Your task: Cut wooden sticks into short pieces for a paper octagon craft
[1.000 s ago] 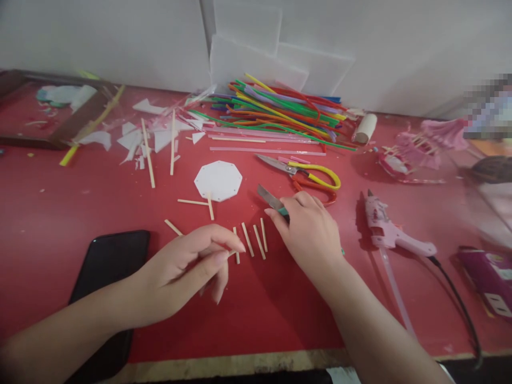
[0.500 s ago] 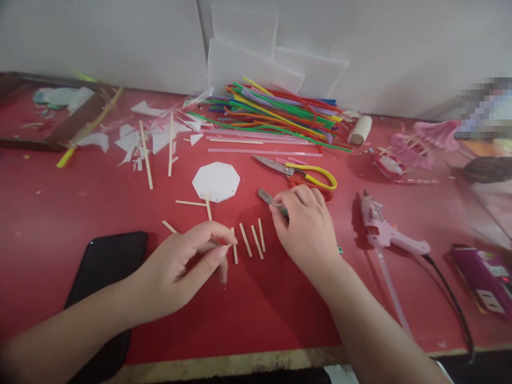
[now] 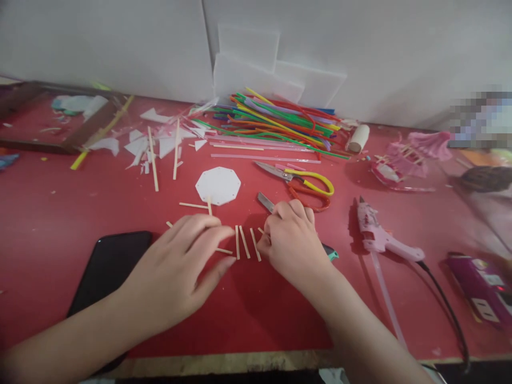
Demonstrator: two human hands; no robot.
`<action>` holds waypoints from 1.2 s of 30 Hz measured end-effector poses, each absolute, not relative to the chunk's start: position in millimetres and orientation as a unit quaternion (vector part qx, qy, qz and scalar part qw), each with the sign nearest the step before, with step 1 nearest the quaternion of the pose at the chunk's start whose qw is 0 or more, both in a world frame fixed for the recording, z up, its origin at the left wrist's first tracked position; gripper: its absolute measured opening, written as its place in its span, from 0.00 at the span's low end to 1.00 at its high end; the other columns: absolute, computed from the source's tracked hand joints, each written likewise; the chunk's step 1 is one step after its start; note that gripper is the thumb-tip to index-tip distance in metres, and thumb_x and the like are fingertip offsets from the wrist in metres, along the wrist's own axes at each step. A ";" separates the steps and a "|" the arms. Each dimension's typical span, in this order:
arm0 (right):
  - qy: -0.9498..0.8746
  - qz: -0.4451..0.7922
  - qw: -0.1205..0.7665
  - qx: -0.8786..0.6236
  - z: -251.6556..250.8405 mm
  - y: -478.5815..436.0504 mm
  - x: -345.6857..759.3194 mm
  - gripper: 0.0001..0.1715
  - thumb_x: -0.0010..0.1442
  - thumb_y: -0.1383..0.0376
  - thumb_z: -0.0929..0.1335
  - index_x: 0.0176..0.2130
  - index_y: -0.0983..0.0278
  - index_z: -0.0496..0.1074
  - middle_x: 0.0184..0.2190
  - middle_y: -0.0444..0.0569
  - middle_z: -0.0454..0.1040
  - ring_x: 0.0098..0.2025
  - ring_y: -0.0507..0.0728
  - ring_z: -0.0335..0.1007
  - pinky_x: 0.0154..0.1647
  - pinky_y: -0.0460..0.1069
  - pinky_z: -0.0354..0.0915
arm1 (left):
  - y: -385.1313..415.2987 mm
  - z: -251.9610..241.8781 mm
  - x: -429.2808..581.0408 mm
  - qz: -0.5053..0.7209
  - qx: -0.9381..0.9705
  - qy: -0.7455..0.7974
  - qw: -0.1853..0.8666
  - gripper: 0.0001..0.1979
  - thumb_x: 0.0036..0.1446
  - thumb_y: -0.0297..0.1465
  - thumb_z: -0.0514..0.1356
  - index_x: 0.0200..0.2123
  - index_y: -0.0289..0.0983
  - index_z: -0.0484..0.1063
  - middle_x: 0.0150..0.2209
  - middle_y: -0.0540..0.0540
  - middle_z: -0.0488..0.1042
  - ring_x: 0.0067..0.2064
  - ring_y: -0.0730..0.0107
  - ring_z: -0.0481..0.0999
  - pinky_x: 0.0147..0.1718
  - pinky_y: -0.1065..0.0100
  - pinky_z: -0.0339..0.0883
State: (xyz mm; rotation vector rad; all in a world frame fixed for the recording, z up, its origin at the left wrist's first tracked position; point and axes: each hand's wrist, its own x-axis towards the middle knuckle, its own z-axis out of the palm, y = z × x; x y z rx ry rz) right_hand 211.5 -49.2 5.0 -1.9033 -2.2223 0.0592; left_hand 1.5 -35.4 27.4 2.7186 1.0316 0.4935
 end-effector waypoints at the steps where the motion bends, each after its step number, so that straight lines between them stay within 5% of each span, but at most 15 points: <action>1: -0.754 0.011 0.115 -0.647 3.7 -48.6 211.6 0.03 0.48 0.70 0.69 0.24 0.63 0.71 0.31 0.50 0.71 0.38 0.60 0.61 0.38 0.54 0.55 | -32.7 32.2 1.8 0.174 0.909 0.371 0.078 0.15 0.62 0.31 0.54 0.50 0.33 0.65 0.47 0.35 0.70 0.47 0.49 0.70 0.43 0.50 0.68; 9: -0.734 0.079 0.261 -0.622 3.4 -42.1 214.5 0.06 0.49 0.72 0.67 0.27 0.62 0.65 0.25 0.43 0.70 0.27 0.52 0.65 0.30 0.48 0.61 | 42.2 24.2 21.3 0.062 0.852 0.517 0.059 0.47 0.51 0.46 0.65 0.63 0.28 0.47 0.55 0.24 0.65 0.58 0.33 0.64 0.51 0.45 0.62; 12: -0.682 0.179 0.356 -0.614 1.2 -44.3 212.9 0.09 0.50 0.72 0.66 0.33 0.61 0.66 0.24 0.40 0.71 0.24 0.49 0.67 0.28 0.45 0.65 | 57.8 12.6 27.0 0.077 0.834 0.541 0.080 0.46 0.50 0.46 0.64 0.63 0.31 0.47 0.54 0.26 0.67 0.58 0.33 0.65 0.51 0.44 0.61; 16: -0.602 0.295 0.449 -0.591 -2.8 -43.9 210.9 0.11 0.57 0.66 0.67 0.43 0.61 0.70 0.32 0.46 0.77 0.33 0.53 0.76 0.35 0.48 0.72 | 52.7 8.1 23.2 0.141 0.859 0.482 0.100 0.46 0.47 0.42 0.66 0.63 0.30 0.48 0.57 0.28 0.65 0.58 0.39 0.65 0.55 0.47 0.60; 21: -0.513 0.249 0.569 -0.593 -0.1 -40.2 211.4 0.08 0.58 0.65 0.69 0.40 0.61 0.71 0.36 0.47 0.80 0.36 0.54 0.79 0.38 0.49 0.75 | 26.3 4.8 7.9 0.174 0.910 0.365 0.090 0.37 0.53 0.40 0.61 0.61 0.33 0.51 0.59 0.32 0.64 0.60 0.43 0.63 0.58 0.48 0.58; 36: -0.645 0.152 0.468 -0.585 -10.7 -33.8 203.4 0.08 0.59 0.68 0.68 0.41 0.60 0.72 0.37 0.45 0.80 0.38 0.52 0.79 0.40 0.47 0.75 | 13.5 -1.4 -1.9 0.169 0.920 0.308 0.176 0.35 0.52 0.38 0.64 0.58 0.32 0.54 0.56 0.35 0.65 0.57 0.49 0.64 0.55 0.53 0.62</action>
